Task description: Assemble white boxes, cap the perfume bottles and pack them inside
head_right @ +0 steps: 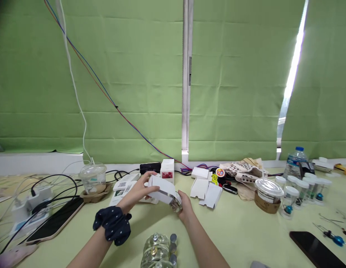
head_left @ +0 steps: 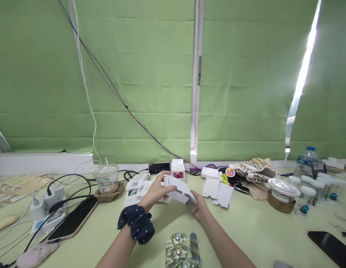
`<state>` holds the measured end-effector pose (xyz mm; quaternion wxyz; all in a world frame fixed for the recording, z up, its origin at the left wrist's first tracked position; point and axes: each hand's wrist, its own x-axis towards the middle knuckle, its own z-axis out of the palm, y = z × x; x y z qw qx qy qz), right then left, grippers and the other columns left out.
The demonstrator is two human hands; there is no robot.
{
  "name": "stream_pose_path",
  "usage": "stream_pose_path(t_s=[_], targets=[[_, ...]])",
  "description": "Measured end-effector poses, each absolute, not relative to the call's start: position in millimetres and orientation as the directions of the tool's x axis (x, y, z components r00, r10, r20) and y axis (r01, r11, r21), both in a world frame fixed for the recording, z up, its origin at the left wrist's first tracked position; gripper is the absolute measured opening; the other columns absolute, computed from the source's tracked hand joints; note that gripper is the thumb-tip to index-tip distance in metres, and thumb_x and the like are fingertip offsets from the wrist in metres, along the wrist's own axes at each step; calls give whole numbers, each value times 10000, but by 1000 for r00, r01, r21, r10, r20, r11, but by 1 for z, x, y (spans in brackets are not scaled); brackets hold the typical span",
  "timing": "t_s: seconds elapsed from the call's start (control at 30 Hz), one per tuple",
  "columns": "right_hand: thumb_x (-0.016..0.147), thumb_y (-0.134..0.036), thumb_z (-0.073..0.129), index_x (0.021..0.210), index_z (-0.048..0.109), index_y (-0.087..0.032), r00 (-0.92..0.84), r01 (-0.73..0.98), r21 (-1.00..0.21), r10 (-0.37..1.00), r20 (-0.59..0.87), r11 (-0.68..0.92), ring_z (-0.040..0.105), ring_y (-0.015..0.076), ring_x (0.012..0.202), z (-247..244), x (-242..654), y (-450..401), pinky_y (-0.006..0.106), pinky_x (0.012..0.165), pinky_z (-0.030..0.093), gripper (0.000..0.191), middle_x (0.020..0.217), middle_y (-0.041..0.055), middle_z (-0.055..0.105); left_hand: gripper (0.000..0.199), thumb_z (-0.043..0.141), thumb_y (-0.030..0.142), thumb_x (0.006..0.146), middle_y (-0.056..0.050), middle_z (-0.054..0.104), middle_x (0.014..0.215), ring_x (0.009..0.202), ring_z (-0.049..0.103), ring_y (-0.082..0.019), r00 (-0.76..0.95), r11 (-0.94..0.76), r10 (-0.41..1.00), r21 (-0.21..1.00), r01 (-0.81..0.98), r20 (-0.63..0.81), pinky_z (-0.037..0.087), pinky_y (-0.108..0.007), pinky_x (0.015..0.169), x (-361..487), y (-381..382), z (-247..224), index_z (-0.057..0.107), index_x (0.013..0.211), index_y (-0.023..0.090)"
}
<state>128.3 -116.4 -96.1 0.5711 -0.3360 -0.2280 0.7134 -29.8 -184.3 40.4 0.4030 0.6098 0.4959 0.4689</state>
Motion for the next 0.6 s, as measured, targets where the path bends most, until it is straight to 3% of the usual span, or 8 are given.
stream_pose_path(t_s=[0.17,0.27,0.4,0.5,0.6], targets=[[715,-269,687,738,573,-185,33,-620,-778,987,-158,-104,581,131,478,-102,121,-116,215,478,454,143,502,-59,593,529,726,394,666,35,593,842,437,446,-34,-103,-243,959,953,182,265,294,-146,367,-35,-183,52,464,1101,247],[635,-268,746,738,605,-180,93,-560,-829,993,-74,-10,576,129,535,-103,114,-119,208,521,436,195,537,-66,596,605,750,437,629,18,616,856,380,375,-13,-101,-249,959,956,155,266,220,-154,345,-17,-171,43,446,1111,236],[569,-326,780,707,616,-183,113,-486,-872,994,1,57,563,143,559,-105,109,-119,225,537,415,257,554,-54,594,667,730,439,667,-12,626,865,479,522,-55,60,-260,965,957,130,254,373,-169,434,21,-144,30,411,1209,215],[560,-395,780,713,613,-190,100,-442,-893,994,45,85,557,153,548,-106,108,-117,236,526,408,306,542,-50,582,792,798,358,601,-77,636,1060,643,622,-114,225,-272,946,947,172,231,495,-246,596,39,-129,26,425,1289,234],[584,-450,763,724,606,-198,83,-404,-905,990,111,135,598,173,637,-105,107,-116,252,599,447,329,610,-22,626,804,846,279,502,-113,585,1230,768,630,-179,318,-278,930,919,279,184,508,-311,702,37,-126,16,535,1241,237]])
